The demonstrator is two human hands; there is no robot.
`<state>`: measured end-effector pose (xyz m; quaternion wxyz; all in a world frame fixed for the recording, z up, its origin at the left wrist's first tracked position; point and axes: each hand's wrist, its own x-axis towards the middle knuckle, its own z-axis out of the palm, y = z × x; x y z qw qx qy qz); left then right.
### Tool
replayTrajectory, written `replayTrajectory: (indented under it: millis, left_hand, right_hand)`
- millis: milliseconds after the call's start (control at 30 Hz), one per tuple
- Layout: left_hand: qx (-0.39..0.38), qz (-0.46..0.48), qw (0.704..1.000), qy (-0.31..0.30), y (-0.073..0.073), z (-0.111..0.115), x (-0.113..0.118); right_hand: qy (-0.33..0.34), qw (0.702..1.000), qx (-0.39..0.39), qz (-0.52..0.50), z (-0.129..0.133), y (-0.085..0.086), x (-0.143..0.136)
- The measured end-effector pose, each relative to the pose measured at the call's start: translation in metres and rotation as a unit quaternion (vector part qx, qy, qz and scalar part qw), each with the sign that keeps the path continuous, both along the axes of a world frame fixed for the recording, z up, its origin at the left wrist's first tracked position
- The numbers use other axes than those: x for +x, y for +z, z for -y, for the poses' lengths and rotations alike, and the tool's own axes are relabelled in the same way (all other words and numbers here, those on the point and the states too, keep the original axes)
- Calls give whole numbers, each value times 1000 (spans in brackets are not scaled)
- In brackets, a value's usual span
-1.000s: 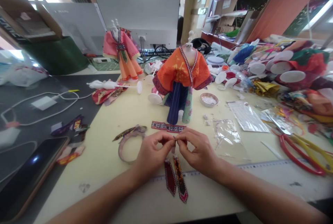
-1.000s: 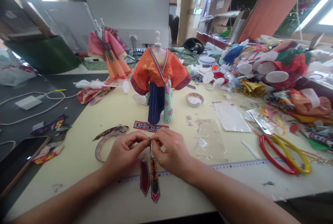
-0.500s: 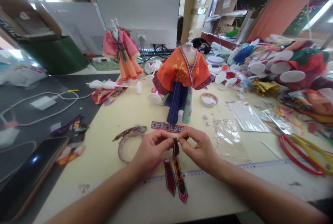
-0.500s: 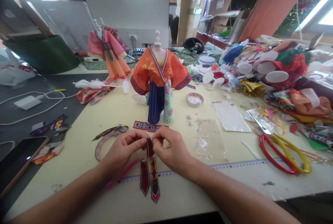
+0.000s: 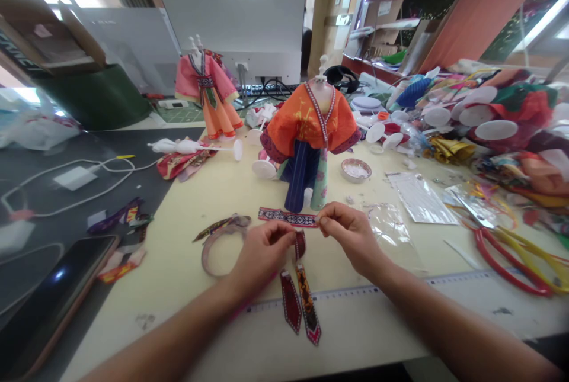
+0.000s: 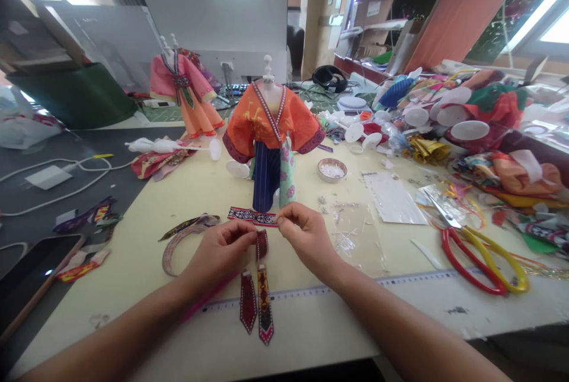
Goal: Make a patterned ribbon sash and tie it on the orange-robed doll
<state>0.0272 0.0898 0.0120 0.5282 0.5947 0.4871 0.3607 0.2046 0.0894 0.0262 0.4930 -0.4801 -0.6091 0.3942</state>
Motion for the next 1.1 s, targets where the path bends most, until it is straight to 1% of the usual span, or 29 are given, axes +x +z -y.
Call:
replayTrajectory:
  millis: [67,167,267,333,400,467,533,633,733,767,833,900,1000,1100]
  left_hand:
    - [58,-79,995,5,-1,-1,0]
    - [159,-177,971,9,-3,-2,-1]
    - [241,-282,929,-6,-5,-2,-3]
    - [272,-354,894,-22,-6,-3,-4]
    - [293,-412,862,-32,-6,-2,-5]
    - [310,-447,838,-42,-6,-2,-6]
    - [327,-463,823,-53,-6,0,-8]
    - [343,-475,808,-66,-6,1,-10]
    - [355,-477,801,-74,-6,2,-12]
    - [360,-474,800,-75,-7,3,-13]
    - [370,-468,799,-76,-7,2,-14]
    - [377,-465,797,-74,-8,2,-15]
    - [386,-465,794,-69,-9,2,-15]
    - [398,-465,789,-61,-10,2,-16]
  right_hand:
    - [-4,1000,-6,-5,-2,0,1]
    - [-20,1000,0,-18,-5,1,6]
    - [-56,997,24,-48,-10,5,16]
    - [-96,992,50,-58,-13,9,25]
    - [-144,986,77,-17,-16,13,37]
    - [-184,977,87,58,-21,17,50]
    - [-200,968,78,129,-29,19,66]
    - [-210,949,51,230,-48,21,91]
    - [-240,908,36,342,-74,21,112]
    - [-240,894,30,376,-82,21,116]
    - [-228,870,19,438,-97,21,121]
    - [-201,848,12,490,-107,20,121]
    - [-159,821,10,548,-114,20,117]
    - [-137,800,15,584,-115,18,115]
